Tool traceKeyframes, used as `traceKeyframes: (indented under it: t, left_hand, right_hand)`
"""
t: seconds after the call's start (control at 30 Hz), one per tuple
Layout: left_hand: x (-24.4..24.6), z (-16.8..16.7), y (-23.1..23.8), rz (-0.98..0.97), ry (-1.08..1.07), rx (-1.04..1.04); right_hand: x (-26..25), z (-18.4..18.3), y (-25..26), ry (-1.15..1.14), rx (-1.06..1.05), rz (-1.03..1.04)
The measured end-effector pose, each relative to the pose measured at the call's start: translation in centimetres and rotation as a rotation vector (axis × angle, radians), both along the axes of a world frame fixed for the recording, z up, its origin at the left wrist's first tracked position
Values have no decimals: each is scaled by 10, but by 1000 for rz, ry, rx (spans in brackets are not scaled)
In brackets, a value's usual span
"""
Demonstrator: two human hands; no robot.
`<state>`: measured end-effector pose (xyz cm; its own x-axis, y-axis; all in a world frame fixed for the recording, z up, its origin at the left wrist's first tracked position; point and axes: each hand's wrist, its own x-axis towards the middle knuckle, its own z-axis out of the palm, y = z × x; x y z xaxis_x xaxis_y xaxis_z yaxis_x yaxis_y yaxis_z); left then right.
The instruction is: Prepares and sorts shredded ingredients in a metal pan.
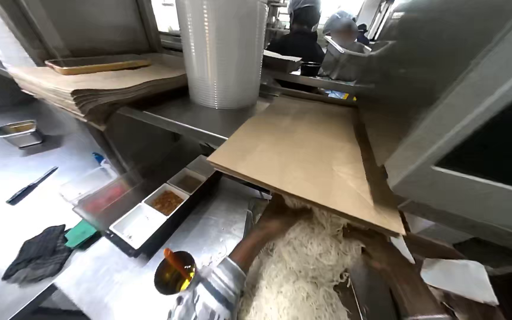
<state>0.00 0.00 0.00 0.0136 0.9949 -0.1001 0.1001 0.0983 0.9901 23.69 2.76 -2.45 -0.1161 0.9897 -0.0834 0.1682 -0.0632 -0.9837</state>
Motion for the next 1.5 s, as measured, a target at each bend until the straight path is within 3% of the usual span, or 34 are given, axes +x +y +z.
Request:
traceKeyframes:
  t: [0.1,0.2,0.33,0.43,0.53,0.6,0.7,0.77,0.83,0.87,0.97,1.03,1.17,1.33,1.4,1.5]
  left_hand:
    - [-5,23,-10,-90,138,128]
    - [-12,12,-27,-224,333,229]
    - [-15,-35,-48,-491,731,166]
    - [-13,-68,-65,-653,781,49]
    - [-13,-80,-81,-518,706,10]
    - [-13,-92,-85,-331,624,-23]
    - [-2,-107,-82,-223,595,-124]
    - [9,-122,-81,-251,666,-217]
    - [16,-133,-82,-239,726,-273]
    - [16,-135,-83,-224,743,-291]
    - [7,-136,-77,-232,728,-298]
    - [1,-135,-67,-236,641,-263]
    - [-1,-121,-48,-184,290,-184]
    - [-7,-83,-25,-46,-79,-119]
    - [-13,-71,-18,-36,-29,-76]
    - [-27,-75,-10,-118,311,-68]
  right_hand:
    - [9,30,-21,-172,160,18]
    - [21,24,-68,-490,276,18]
    - [17,-37,-156,-737,460,284]
    - [20,-85,-206,-932,578,557]
    - [33,-98,-230,-881,538,557]
    - [41,-81,-237,-886,482,559]
    - [49,-31,-224,-926,354,460]
    - [50,-17,-191,-847,331,244]
    - [48,-39,-137,-707,331,81]
    - [44,-52,-111,-658,219,85]
    - [14,-91,-59,-644,-133,232]
    - [-14,-103,-42,-651,-209,309]
    - [-41,-87,-20,-595,-190,346]
    - [-40,-21,-18,-560,-95,205]
    - [-45,7,-24,-444,18,99]
    - [-44,23,-26,-483,201,74]
